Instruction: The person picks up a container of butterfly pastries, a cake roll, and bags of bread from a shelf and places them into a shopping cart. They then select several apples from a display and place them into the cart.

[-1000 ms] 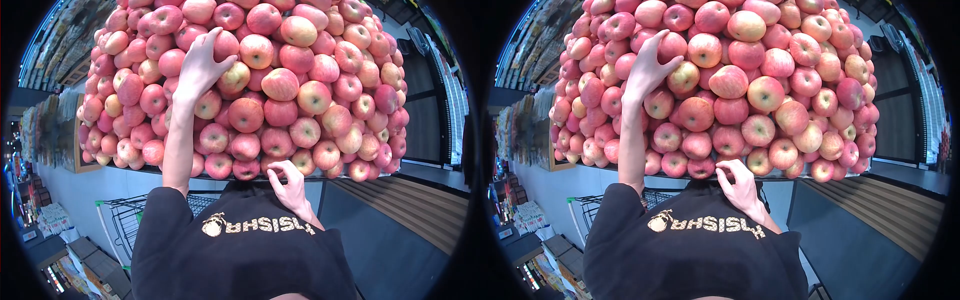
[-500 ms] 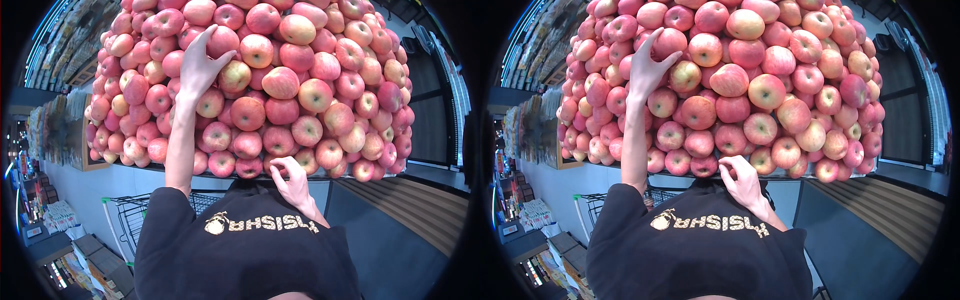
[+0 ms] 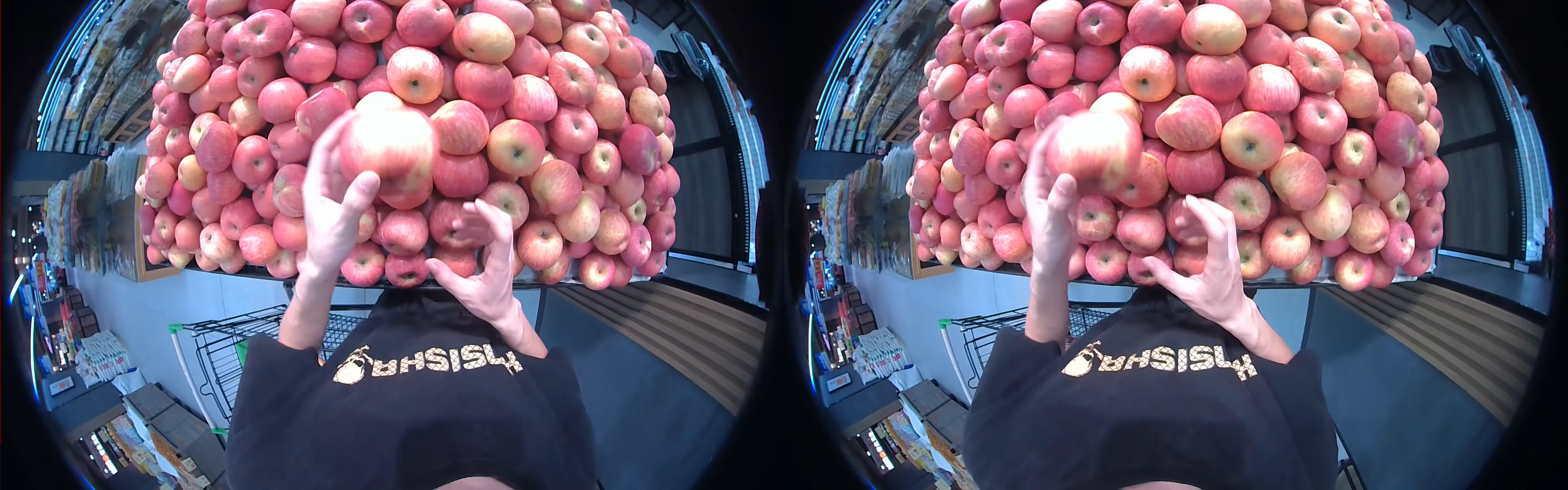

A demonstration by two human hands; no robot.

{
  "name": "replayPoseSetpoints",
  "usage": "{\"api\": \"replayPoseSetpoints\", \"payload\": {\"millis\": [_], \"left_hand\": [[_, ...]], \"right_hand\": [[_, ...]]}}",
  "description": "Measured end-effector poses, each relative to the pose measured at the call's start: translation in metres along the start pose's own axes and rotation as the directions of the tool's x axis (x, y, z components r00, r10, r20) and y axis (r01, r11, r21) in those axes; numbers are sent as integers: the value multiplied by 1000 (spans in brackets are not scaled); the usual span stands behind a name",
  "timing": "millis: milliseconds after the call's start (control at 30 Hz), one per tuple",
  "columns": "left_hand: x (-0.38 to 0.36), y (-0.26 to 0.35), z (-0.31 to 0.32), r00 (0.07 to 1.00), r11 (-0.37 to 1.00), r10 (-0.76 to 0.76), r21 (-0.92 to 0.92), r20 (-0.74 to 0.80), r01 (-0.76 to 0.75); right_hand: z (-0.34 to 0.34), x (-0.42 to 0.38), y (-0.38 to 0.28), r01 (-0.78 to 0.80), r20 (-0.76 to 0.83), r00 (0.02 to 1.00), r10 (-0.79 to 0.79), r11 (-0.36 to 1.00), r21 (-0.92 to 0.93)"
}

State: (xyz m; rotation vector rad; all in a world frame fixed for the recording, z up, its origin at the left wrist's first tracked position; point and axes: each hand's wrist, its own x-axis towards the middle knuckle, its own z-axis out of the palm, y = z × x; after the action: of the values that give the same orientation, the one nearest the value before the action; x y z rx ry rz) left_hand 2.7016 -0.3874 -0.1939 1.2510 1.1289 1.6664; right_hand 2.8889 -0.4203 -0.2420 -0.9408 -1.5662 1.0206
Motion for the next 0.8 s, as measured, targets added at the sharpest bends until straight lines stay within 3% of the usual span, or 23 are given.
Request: {"api": "replayPoseSetpoints", "payload": {"millis": [33,67,167,267,400,467,533,633,700,767,800], "left_hand": [[-13,10,7,962,920,-244,-283,125,270],[-11,-2,8,924,876,-272,-328,267,353],[-39,-5,8,784,611,-560,-506,267,609],[-43,-13,0,768,523,-506,-568,393,635],[-50,-20,5,753,471,-539,-606,377,641],[-55,-14,14,875,777,-434,-403,215,485],[-55,-12,15,876,782,-431,-393,217,483],[-54,-13,9,870,784,-447,-376,208,493],[-56,-9,0,781,546,-461,-558,421,624],[-63,-10,-3,776,542,-485,-559,403,628],[-66,-10,-4,775,543,-499,-557,388,628]], "right_hand": [[3,6,0,131,-28,991,-133,990,-55],[5,11,-1,257,-49,963,-263,960,-114],[6,21,-21,229,-37,969,-243,947,-225],[7,26,-24,202,3,979,-205,963,-178],[11,23,-15,270,13,962,-272,944,-190],[13,23,-6,340,49,939,-339,903,-264],[16,21,0,445,117,893,-435,809,-385],[21,21,-11,346,62,937,-343,897,-276],[21,23,-20,277,43,961,-274,940,-202],[17,26,-28,155,171,974,-148,987,-31],[16,28,-30,190,207,963,-174,980,-60]]}}
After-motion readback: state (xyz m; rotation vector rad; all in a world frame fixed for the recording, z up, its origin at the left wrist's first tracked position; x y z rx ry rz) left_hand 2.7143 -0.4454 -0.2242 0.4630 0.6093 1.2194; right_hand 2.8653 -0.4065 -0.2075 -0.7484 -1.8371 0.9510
